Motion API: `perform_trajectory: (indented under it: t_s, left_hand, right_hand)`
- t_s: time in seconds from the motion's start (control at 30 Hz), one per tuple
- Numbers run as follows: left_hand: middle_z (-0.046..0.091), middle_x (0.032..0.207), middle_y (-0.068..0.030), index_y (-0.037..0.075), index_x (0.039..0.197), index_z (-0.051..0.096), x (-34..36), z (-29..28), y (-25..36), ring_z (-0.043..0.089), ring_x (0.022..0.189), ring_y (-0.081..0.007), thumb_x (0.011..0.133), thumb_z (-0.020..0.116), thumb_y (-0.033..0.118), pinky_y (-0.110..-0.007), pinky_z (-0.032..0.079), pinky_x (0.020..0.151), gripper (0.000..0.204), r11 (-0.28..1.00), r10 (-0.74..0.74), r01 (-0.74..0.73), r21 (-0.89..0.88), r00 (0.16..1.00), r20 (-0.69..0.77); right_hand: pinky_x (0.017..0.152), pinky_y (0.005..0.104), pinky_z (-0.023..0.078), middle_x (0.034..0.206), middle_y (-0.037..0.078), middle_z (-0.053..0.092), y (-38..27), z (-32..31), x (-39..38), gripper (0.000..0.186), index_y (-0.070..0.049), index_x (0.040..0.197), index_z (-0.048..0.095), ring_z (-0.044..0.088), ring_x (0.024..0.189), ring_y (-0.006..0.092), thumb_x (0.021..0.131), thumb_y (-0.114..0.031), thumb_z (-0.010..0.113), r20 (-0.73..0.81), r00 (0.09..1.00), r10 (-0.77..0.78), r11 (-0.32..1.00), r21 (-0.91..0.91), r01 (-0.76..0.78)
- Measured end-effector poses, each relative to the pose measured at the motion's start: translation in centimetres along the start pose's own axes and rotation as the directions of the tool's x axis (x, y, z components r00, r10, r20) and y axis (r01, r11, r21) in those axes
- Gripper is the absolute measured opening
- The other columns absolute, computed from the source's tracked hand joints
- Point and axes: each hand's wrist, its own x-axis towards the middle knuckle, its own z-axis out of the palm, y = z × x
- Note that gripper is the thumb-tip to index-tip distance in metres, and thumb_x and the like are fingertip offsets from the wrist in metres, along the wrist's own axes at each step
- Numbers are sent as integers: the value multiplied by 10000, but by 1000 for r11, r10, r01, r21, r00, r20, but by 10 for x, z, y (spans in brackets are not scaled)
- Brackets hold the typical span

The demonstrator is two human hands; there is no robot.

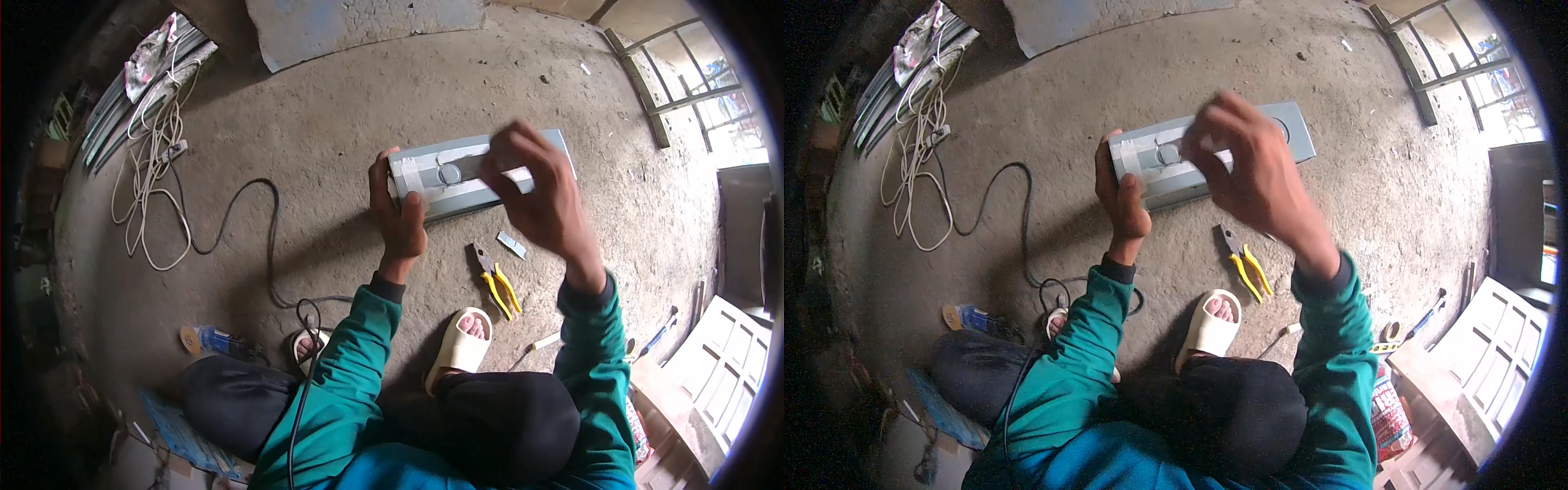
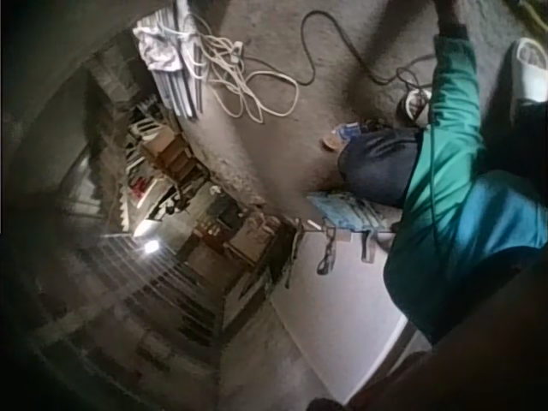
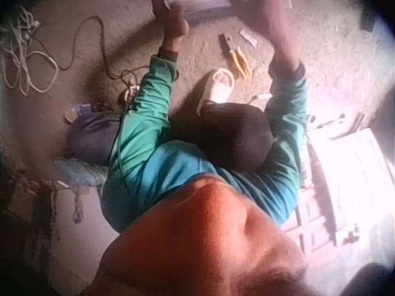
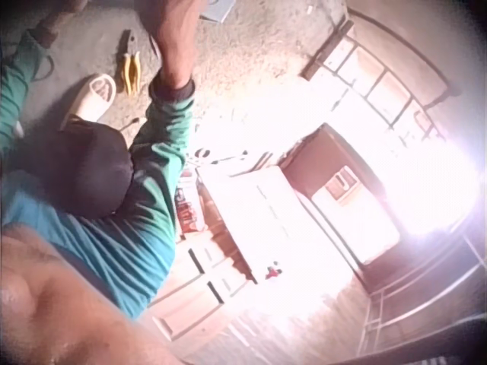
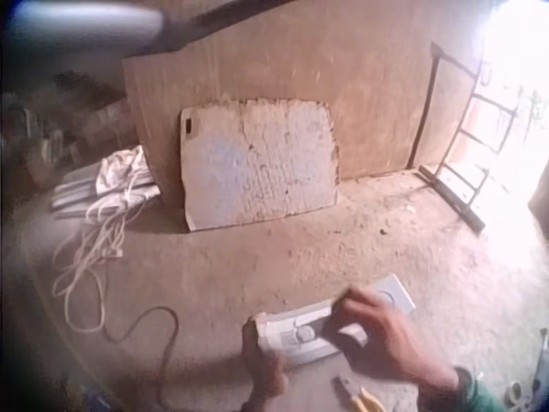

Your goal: The person uses an angle grinder to cut a hole in a metal box, then uses a screwdriver, hammer, and pliers to remove the cut metal and clear the opening.

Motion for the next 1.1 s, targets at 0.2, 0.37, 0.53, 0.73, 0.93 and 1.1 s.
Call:
perform_trajectory:
  t_s: [0.2, 0.37, 0.53, 0.73, 0.93, 1.1]
  left_hand:
    - [463, 1185, -219, -64, 1258, 433, 3, 0, 5, 503, 1063, -321, 829, 408, 507, -435, 417, 888, 715, 993, 50, -50, 109, 999, 7]
    - [459, 1181, -220, -66, 1268, 424, 1, 2, 11, 496, 1068, -315, 813, 416, 511, -433, 416, 892, 735, 995, 0, 2, 99, 1000, -19]
    - [446, 1205, -212, -78, 1289, 383, 0, -1, 12, 474, 1113, -314, 852, 448, 521, -436, 395, 937, 744, 1000, -30, 30, -1, 999, 23]
    - [506, 1155, -215, -89, 1249, 434, 1, -4, 9, 528, 1043, -316, 848, 433, 503, -427, 439, 883, 715, 1000, -17, 17, 18, 1000, 8]
    - [587, 1075, -215, -99, 1152, 550, 30, -12, 3, 578, 979, -310, 797, 398, 449, -390, 467, 833, 671, 997, 37, -39, 73, 999, 33]
    - [602, 1154, -223, -89, 1189, 561, 56, -28, -4, 586, 1042, -322, 813, 374, 447, -394, 461, 880, 681, 992, 62, -80, 100, 983, 173]
  right_hand:
    - [585, 291, 462, 740, 88, 591, -5, 24, -97, 187, -19, 785, 579, 596, 647, 217, 657, 114, 607, -36, 996, 77, 969, 237, -67]
    - [573, 364, 483, 741, 131, 583, 38, 60, -186, 209, -2, 899, 598, 604, 652, 292, 714, -34, 691, 169, 894, 415, 909, -43, -414]
    - [751, 421, 449, 995, 141, 564, 77, 84, -270, 390, -17, 989, 580, 567, 917, 326, 688, -184, 765, 13, 731, 683, 623, -533, -573]
    - [830, 417, 422, 1117, 159, 497, 103, 89, -313, 421, -68, 1018, 621, 514, 1022, 333, 661, -216, 786, 154, 677, 720, 651, -486, -583]
    - [815, 408, 442, 1074, 153, 493, 125, 101, -319, 372, -65, 956, 640, 519, 985, 337, 638, -213, 767, 160, 688, 708, 663, -487, -569]
    - [652, 401, 483, 898, 129, 536, 133, 94, -326, 295, -19, 897, 611, 564, 786, 279, 702, -208, 727, 130, 707, 695, 695, -372, -615]
